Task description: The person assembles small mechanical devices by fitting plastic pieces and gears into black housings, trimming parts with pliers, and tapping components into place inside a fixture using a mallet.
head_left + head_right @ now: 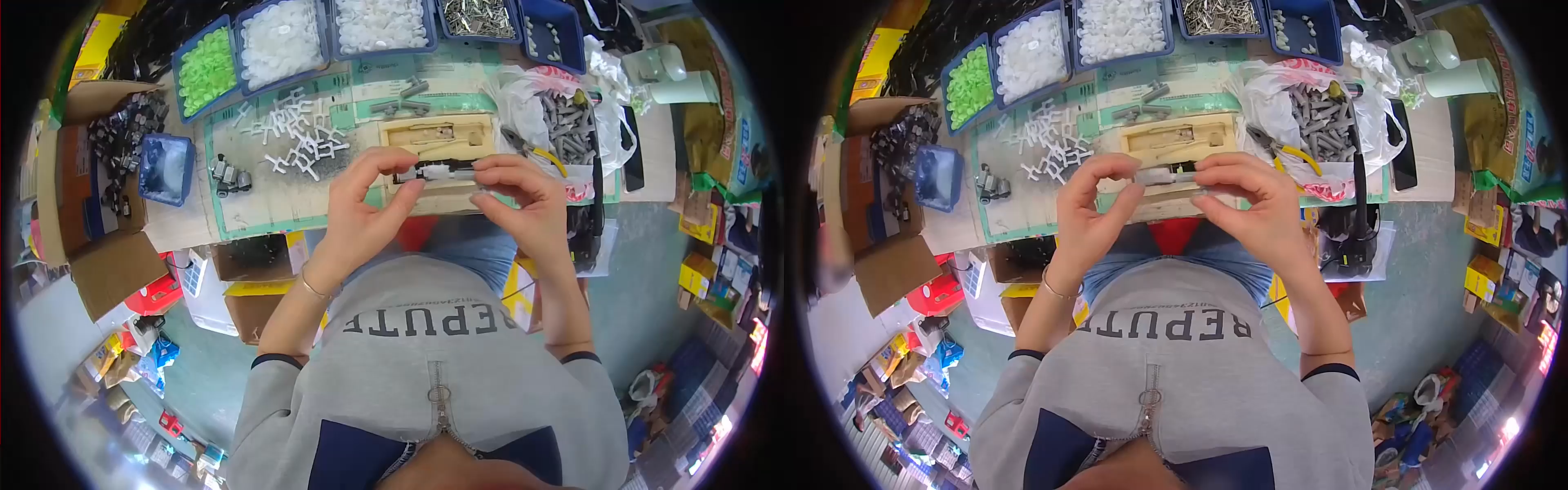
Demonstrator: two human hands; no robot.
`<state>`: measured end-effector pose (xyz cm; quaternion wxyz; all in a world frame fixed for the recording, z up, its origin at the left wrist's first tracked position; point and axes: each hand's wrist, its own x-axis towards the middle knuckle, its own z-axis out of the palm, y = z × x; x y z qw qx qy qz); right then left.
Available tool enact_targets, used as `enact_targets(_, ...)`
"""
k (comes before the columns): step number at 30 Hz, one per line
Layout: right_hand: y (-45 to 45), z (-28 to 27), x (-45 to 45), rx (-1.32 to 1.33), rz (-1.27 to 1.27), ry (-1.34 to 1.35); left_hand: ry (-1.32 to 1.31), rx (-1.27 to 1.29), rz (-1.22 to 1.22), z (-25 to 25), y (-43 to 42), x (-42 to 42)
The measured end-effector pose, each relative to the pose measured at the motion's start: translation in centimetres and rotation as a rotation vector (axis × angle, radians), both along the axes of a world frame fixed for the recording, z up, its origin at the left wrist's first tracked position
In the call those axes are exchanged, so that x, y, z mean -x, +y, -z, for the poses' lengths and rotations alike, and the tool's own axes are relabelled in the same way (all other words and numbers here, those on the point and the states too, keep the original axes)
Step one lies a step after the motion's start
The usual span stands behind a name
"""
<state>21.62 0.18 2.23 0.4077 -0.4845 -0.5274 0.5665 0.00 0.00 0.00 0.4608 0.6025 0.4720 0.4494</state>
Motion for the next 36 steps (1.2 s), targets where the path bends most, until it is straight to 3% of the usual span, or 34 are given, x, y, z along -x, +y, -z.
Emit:
enact_targets(3, 0.5, 0.7, -1.0, -0.159, 0.006, -0.218, 0.104, -0.068, -0.017, 0.4, 0.1, 0.1)
enact_targets(5, 0.8, 0.9, -1.6, -0.271, -0.041, -0.411, 0.337, -0.288, -0.018, 1.4, -0.2, 0.1)
enact_targets(8, 1.2, 1.8, -2.3, -0.357, -0.077, -0.494, 0.465, -0.398, 0.011, 2.1, -0.6, -0.2)
enact_targets(20, 1.4, 4.2, -2.6, -0.387, -0.115, -0.526, 0.732, -0.491, 0.064, 3.7, -0.9, -1.9)
enact_targets(36, 1.6, 5.2, -2.9, -0.364, -0.131, -0.507, 0.761, -0.506, 0.053, 4.0, -0.9, -2.2)
